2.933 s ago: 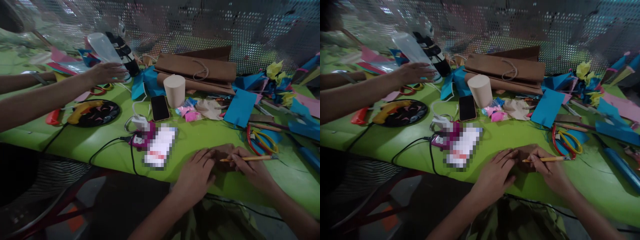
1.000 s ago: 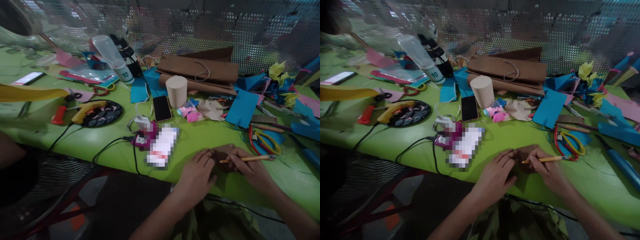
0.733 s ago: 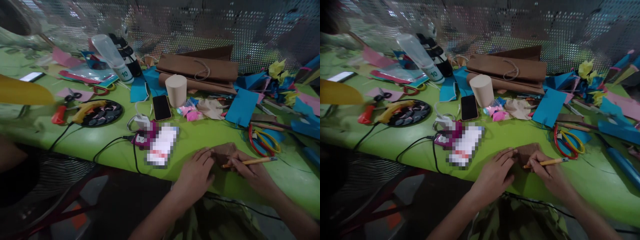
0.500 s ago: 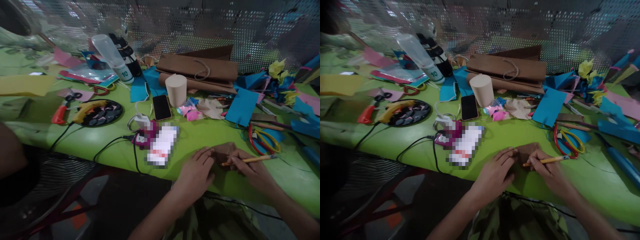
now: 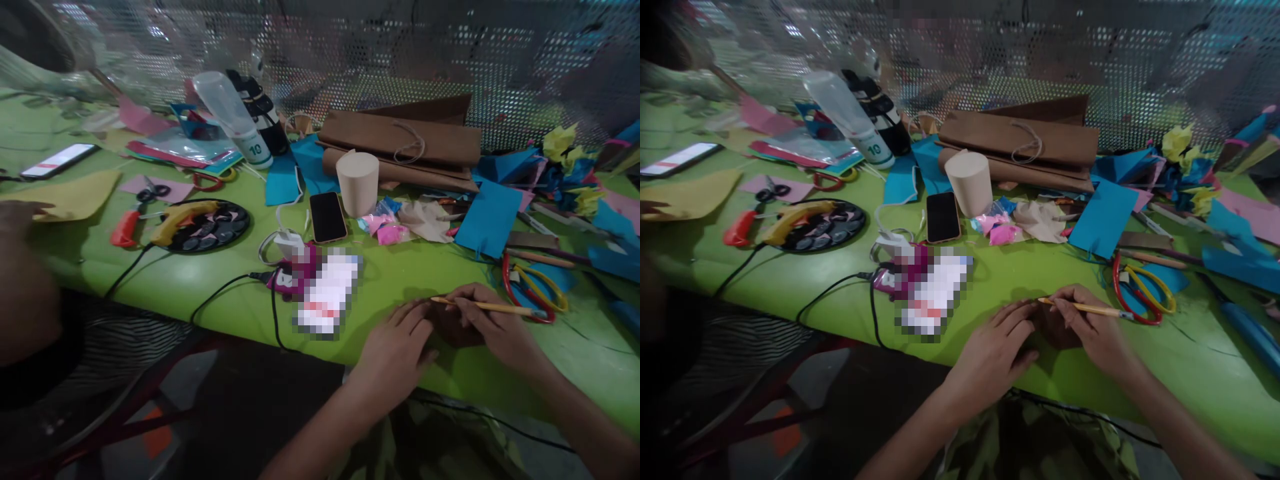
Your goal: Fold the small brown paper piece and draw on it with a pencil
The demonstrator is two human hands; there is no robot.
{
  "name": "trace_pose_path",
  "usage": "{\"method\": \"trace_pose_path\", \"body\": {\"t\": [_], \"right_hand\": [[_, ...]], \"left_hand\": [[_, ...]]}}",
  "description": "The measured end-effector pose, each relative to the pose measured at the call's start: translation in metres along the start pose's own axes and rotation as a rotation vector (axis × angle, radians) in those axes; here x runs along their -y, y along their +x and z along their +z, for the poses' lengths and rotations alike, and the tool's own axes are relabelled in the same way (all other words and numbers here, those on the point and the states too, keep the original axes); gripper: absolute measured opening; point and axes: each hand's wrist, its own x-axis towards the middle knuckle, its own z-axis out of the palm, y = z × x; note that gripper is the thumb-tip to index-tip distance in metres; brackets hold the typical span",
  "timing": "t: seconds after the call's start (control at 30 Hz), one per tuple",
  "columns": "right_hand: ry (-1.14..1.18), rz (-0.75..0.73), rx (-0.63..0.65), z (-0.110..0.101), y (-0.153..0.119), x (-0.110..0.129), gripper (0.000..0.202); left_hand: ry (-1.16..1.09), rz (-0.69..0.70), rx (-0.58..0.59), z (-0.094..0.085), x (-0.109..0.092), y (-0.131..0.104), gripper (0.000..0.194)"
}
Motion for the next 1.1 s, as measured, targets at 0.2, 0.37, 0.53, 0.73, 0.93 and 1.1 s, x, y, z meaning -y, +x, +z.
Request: {"method": "trace_pose_path", "body": {"t": [0.2,0.37,0.53,0.73,0.93,1.1], "right_hand": [[-0.001,0.022,0.006,0.0,0.0,0.002,0.045],[0.043,0.044,0.022,-0.001,-0.004,-0.005,0.042],[0.057,0.04,0.059,-0.001,-0.011,-0.011,0.039],[0.034,0.027,0.088,-0.002,-0.019,-0.009,0.033],[0.024,0.027,0.104,-0.003,-0.023,-0.01,0.031],[0.08,0.047,0.048,-0.002,-0.016,-0.009,0.034]], "left_hand": [[-0.012,0.001,-0.014,0.001,0.001,0.0,0.038],[-0.011,-0.002,-0.009,0.002,0.001,-0.001,0.035],[-0.011,-0.006,-0.003,0.0,-0.001,-0.001,0.033],[-0.014,-0.002,-0.003,-0.001,-0.002,0.0,0.035],[-0.007,-0.003,0.001,0.0,-0.001,0.0,0.036],[-0.002,0.003,-0.002,0.001,0.0,0.0,0.034]]}}
